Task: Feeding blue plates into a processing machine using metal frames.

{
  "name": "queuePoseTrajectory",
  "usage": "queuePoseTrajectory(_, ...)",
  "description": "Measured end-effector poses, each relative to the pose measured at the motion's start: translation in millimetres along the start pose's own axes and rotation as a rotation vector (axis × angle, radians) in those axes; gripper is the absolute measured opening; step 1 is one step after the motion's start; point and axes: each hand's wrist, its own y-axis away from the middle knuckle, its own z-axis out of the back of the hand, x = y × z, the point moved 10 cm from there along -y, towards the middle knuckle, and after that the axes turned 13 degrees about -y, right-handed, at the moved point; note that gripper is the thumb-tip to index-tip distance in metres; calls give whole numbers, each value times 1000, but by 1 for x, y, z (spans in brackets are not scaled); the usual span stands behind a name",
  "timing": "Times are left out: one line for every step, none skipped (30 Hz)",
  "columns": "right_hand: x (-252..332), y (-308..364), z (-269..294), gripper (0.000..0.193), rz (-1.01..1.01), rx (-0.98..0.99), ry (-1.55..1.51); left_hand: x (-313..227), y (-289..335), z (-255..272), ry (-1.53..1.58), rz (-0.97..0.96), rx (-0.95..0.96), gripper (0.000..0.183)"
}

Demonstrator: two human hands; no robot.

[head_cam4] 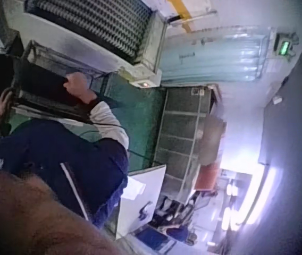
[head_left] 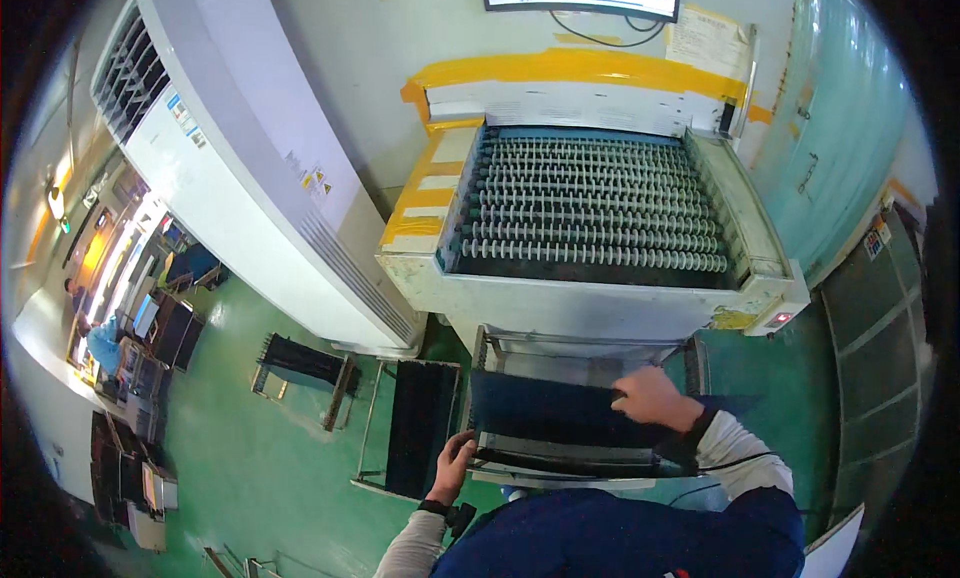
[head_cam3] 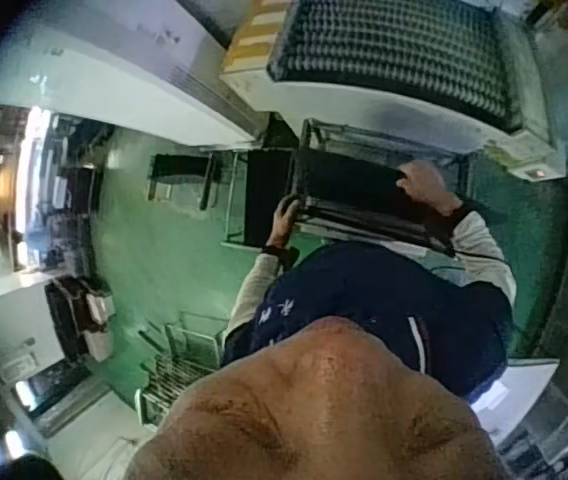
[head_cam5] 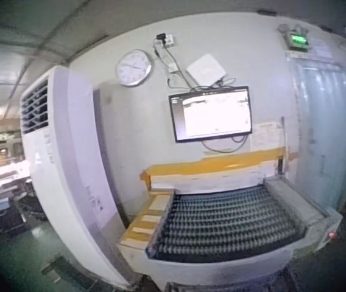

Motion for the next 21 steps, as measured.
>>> queuePoseTrajectory(4,3,15,32,23,-21,14,-1,-1,0,0,-10,4,43)
queuePoseTrajectory(10,7,33,32,41,-46,11,-2,-1,1,0,-21,8,42)
queuePoseTrajectory(16,14,54,32,52,-74,10,-5,-2,0,2,-32,19,42)
queuePoseTrajectory(19,20,73,32,66,-97,12,-5,-1,-2,7,4,31,41)
queuePoseTrajectory(23,27,96,32,112,-202,-17,-6,-1,-2,12,39,41,41)
queuePoseTrajectory(25,38,120,32,153,-311,-41,-7,-1,-4,18,73,58,40)
queuePoseTrajectory(31,49,144,32,201,-416,-63,-8,-3,-5,12,68,65,40)
queuePoseTrajectory(27,54,166,32,56,-434,-84,-6,-3,-2,8,67,55,39)
queuePoseTrajectory(20,61,183,32,-93,-452,-99,-3,-5,-1,6,64,51,39)
queuePoseTrajectory(11,68,200,34,-24,-555,-367,-10,-8,0,-12,0,27,37)
queuePoseTrajectory(-21,82,212,34,-148,-608,-358,-10,-7,-2,-12,13,26,37)
queuePoseTrajectory(-20,90,223,33,-96,-700,-594,-16,-5,-3,-15,28,23,37)
queuePoseTrajectory(-19,96,233,32,-40,-784,-834,-18,-3,-3,-18,43,18,37)
queuePoseTrajectory(-42,100,237,31,-34,-888,-884,-15,-3,-2,-8,32,11,38)
queuePoseTrajectory(-80,110,241,31,-26,-1004,-925,-11,-6,-2,4,13,15,38)
queuePoseTrajectory(-112,112,239,31,-17,-1113,-974,-6,-8,-1,12,-3,11,38)
queuePoseTrajectory(-125,111,233,32,-54,-1174,-884,-1,-8,1,8,-12,8,38)
queuePoseTrajectory(-135,108,224,33,-83,-1230,-801,4,-7,4,0,-23,-3,38)
queuePoseTrajectory(-144,100,216,31,-97,-1242,-884,3,-10,2,-10,-24,6,38)
queuePoseTrajectory(-155,78,203,30,-57,-1173,-1183,4,-13,0,-17,-11,19,38)
queuePoseTrajectory(-155,54,191,29,-32,-1066,-1443,1,-11,-1,-23,-4,23,38)
